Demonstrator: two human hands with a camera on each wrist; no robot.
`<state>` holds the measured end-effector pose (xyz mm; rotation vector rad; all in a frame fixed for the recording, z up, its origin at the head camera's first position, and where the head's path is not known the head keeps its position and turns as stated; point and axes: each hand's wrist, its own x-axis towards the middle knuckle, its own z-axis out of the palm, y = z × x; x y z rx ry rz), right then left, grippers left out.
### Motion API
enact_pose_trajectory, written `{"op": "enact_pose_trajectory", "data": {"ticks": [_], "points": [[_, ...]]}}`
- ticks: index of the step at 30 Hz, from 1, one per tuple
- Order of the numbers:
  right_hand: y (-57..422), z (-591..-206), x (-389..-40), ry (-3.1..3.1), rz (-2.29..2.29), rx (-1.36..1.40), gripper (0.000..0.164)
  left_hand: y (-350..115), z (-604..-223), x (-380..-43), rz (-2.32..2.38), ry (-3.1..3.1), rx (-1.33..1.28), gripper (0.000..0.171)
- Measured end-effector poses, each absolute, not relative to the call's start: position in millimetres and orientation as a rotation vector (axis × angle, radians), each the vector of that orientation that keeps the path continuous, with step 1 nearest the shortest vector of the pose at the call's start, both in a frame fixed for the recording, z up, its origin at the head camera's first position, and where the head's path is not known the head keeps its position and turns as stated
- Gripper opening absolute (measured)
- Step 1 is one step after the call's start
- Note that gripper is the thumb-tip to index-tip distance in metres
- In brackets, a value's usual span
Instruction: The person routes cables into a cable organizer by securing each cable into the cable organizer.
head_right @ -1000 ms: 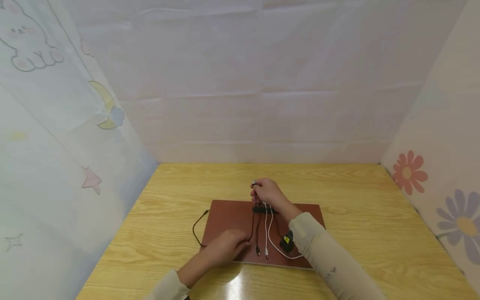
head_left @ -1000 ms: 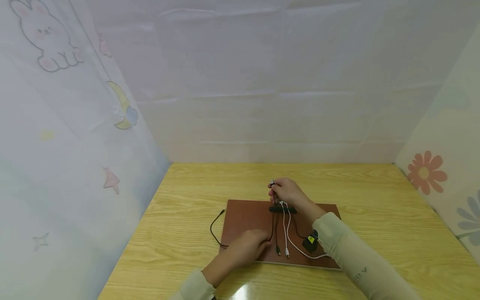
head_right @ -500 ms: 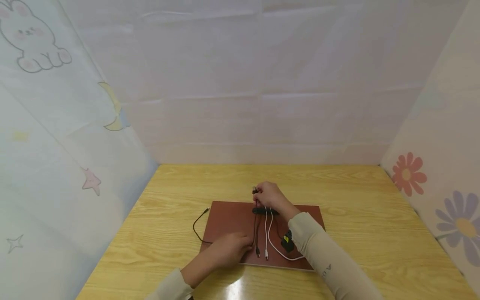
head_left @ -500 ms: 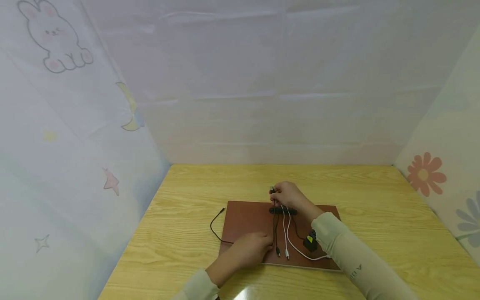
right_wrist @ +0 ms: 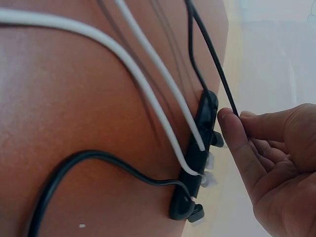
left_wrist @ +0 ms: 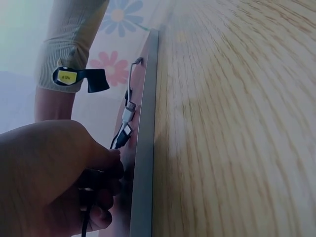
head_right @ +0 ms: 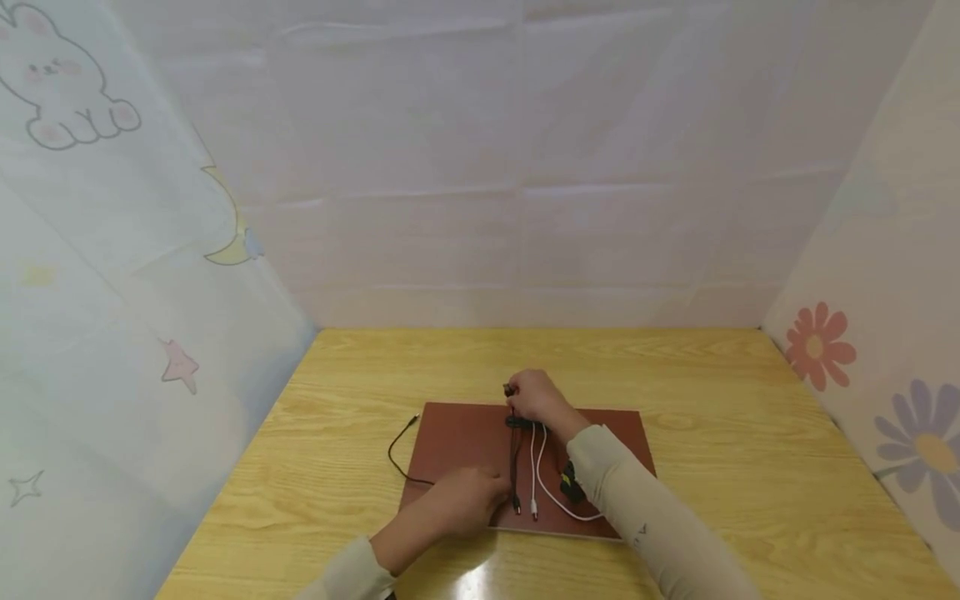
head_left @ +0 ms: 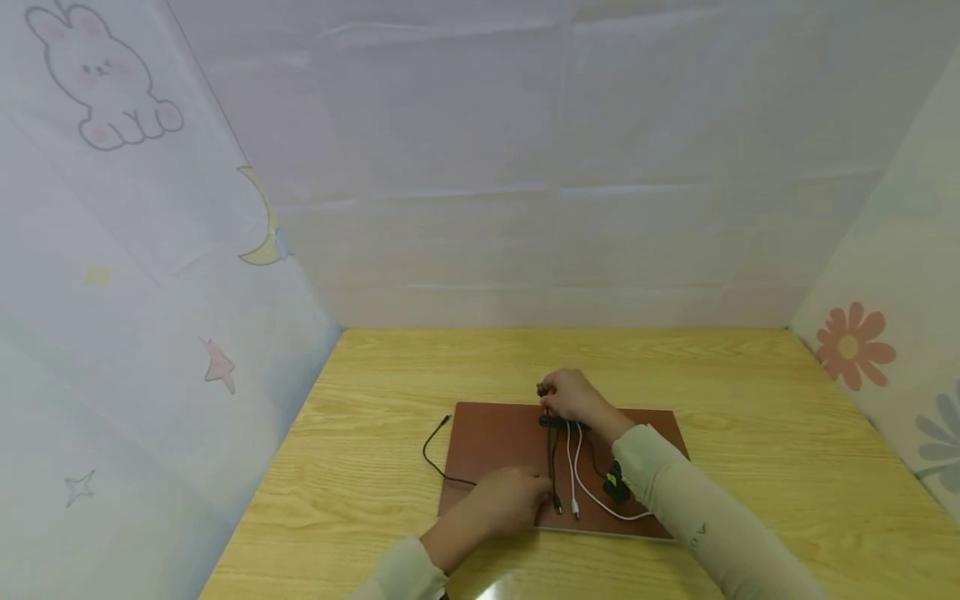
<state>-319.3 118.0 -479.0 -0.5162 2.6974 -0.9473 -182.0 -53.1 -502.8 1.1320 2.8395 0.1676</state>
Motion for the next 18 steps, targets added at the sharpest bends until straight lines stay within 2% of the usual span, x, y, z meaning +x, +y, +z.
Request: {"op": "enact_pose_trajectory", "data": {"ticks": [18], "points": [[117.6, -487.5, -319.6, 2.798, -0.811, -0.588, 0.005, -50.8, -502.2, -180.5, 0.088, 2.801, 1.041, 0.016]]}}
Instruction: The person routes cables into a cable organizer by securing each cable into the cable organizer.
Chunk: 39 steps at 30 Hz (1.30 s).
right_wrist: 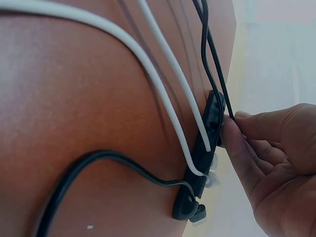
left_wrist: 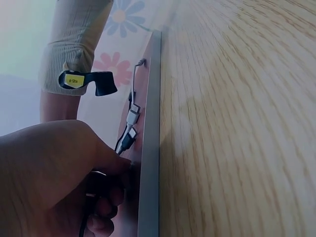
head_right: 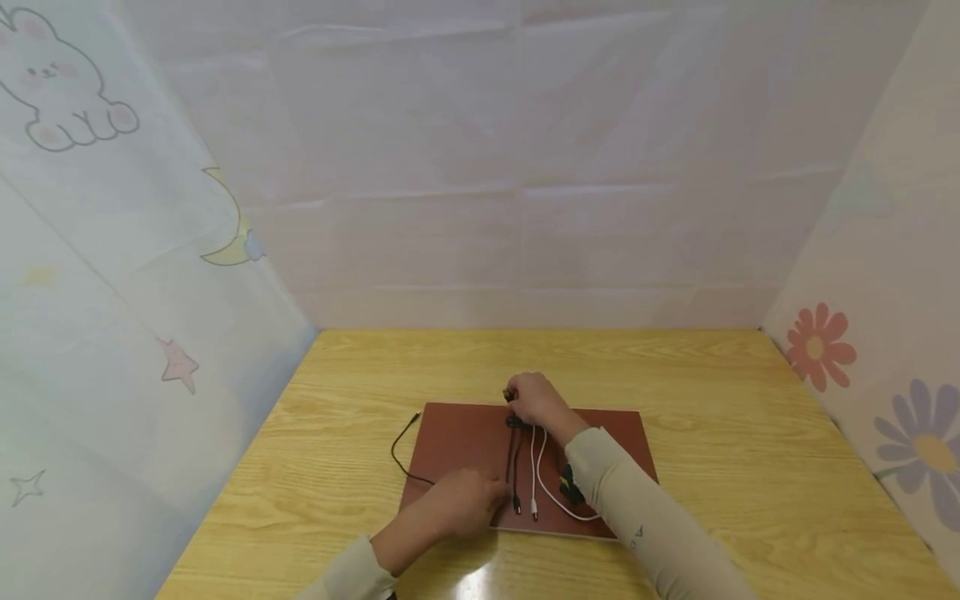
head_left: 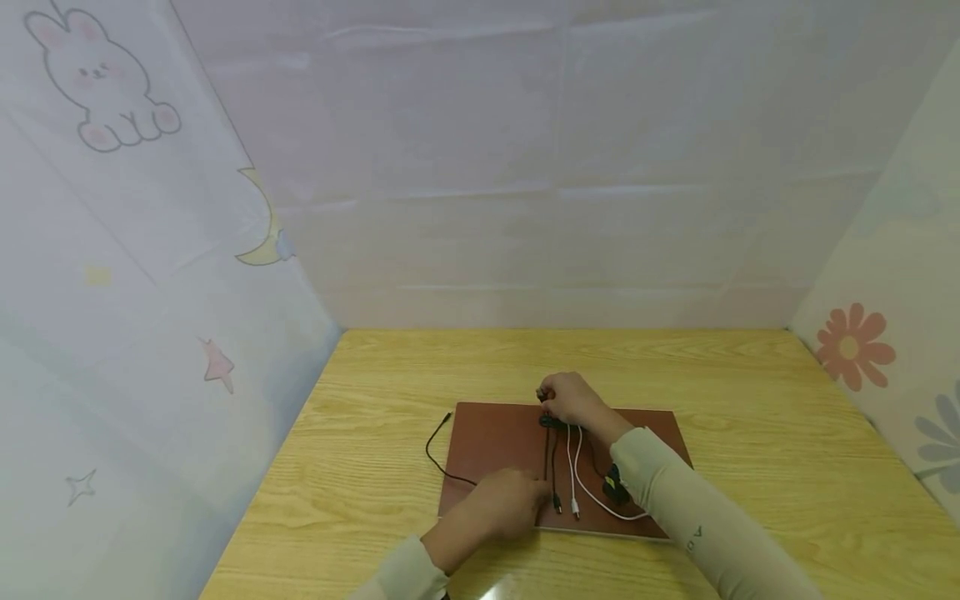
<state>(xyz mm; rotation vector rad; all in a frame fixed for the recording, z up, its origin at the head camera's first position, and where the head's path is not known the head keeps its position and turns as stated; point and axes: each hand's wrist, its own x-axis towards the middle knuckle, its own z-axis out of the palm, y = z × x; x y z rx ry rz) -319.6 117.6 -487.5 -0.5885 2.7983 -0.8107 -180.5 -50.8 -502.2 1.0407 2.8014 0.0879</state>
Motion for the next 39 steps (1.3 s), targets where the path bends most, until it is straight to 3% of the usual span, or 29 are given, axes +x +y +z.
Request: {"op": "enact_pose_trajectory", "data": {"ticks": [21, 39], "points": [[110, -492, -317, 2.881, -0.56, -0.649, 0.015, -45, -491, -177, 0.022, 2.806, 0.899, 0.012], [105, -495, -315, 2.915, -0.476, -0.727, 0.011, -43, -492, -178, -0.045, 2.813, 0.867, 0.01]]}}
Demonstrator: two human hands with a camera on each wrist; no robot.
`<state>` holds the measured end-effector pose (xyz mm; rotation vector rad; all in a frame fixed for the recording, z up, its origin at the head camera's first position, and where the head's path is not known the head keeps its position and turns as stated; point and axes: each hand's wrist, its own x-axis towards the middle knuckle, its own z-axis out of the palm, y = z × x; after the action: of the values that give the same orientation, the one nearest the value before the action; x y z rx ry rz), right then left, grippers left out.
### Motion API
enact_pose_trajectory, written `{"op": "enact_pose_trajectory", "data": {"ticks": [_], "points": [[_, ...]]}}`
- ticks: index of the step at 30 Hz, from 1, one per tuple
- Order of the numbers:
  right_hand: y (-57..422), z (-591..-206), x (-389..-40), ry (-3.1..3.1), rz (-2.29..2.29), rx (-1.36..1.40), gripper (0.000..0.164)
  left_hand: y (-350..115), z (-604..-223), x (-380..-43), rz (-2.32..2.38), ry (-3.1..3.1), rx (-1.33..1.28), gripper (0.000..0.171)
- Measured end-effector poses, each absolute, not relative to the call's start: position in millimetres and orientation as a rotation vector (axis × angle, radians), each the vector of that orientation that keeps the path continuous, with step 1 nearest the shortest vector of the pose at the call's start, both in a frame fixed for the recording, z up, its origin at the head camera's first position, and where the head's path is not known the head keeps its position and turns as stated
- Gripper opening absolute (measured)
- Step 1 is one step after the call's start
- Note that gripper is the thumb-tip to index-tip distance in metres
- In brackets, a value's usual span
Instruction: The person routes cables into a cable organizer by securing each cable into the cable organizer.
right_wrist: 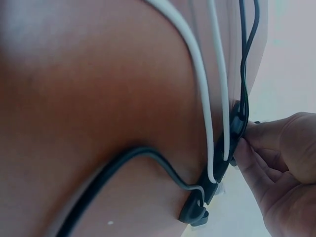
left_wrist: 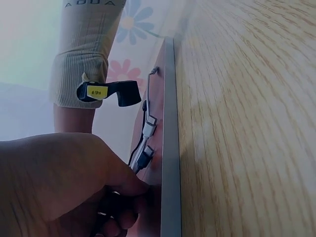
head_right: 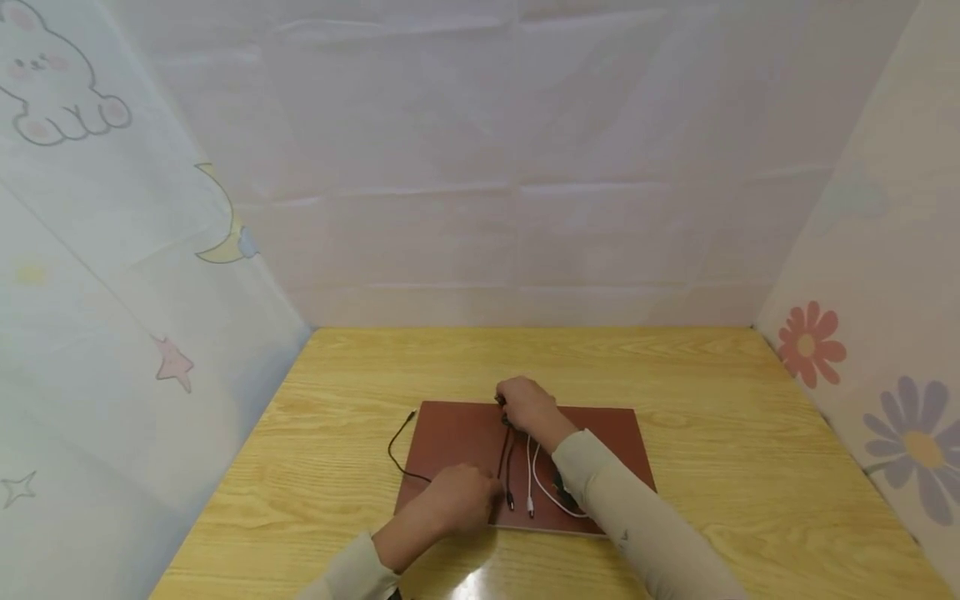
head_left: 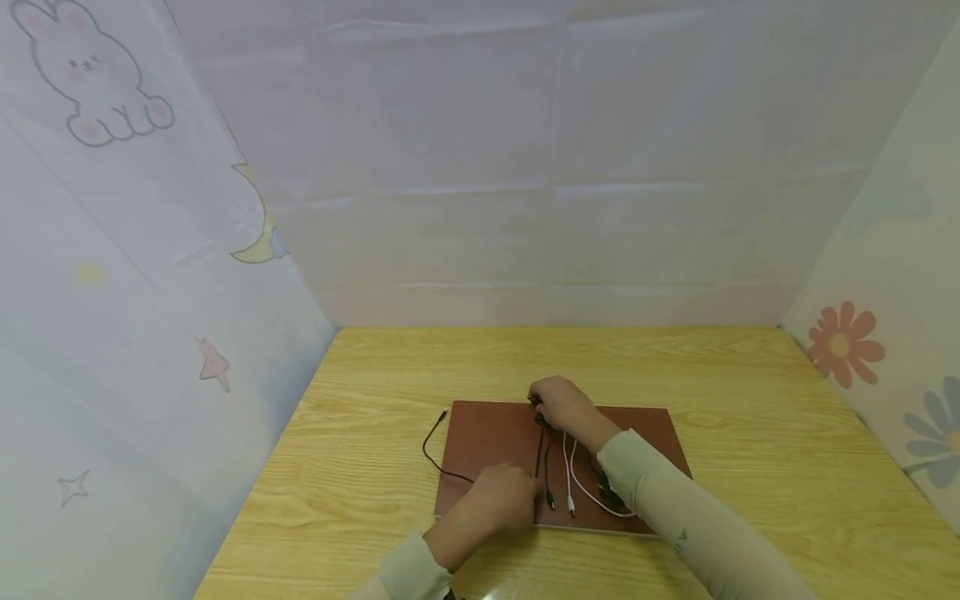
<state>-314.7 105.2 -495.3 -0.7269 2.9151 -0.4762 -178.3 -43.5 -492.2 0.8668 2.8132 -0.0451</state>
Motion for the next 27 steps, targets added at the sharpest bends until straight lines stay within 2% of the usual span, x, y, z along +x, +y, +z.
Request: {"op": "enact_pose_trajectory", "data": {"ticks": [5, 12, 22, 27], "points": [[105, -493, -313, 2.915, -0.489, -0.697, 0.01, -45, -492, -176, -0.057, 2.842, 0.845, 0.009], [104, -491, -313, 2.898, -0.519, -0.616, 0.026, -50, -490, -172, -0.144, 2.888, 0.805, 0.01], [103, -495, -314, 2.942, -0.537, -0.615, 0.026, -58, -487, -162, -0.32, 3.003, 0.786, 0.009], [103, -494, -312, 2.94, -0.577, -0.609, 0.032, -60, -486, -162, -0.286, 2.99, 0.787, 0.012]]}}
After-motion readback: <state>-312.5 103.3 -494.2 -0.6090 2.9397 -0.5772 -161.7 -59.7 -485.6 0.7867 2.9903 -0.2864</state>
